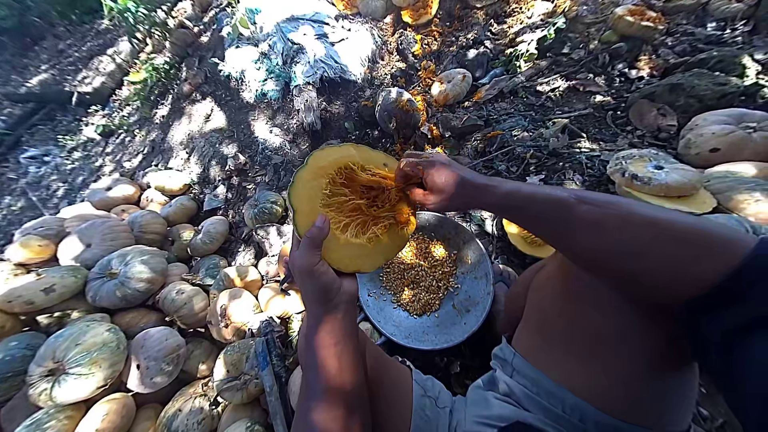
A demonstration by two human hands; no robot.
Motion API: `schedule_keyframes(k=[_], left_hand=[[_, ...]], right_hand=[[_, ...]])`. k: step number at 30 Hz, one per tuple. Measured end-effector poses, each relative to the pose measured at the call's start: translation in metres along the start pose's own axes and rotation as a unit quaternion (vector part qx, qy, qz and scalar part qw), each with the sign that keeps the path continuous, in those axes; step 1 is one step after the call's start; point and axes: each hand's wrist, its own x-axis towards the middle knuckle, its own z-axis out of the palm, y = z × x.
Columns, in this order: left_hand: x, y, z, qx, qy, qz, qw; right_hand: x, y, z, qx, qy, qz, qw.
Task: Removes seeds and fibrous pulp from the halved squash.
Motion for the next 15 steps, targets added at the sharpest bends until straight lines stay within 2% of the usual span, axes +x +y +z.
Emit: schedule_keyframes(k=[4,7,9,15], left_hand=[[-0.002,0.005,0.001,-0.010,-0.004,-0.001,1.000],[-0.002,0.009,0.002,-0.013,-0.002,0.000,1.000],[-0.002,0.010,0.003,-0.018,0.005,-0.001,1.000],[0.001,0.012,0.003,-0.039,0.020,-0.006,0.999]], right_hand=[[0.001,0.005,-0.013,0.087,-0.017,0.067,0.994],[-0.002,0.005,-0.025,0.236,-0.059,0.114,0.963],[-0.006,0.008,-0.027,0.303,-0.056,0.116,0.944],[-0.008,0.010,-0.028,0.359,-0.019,0.157,0.920]])
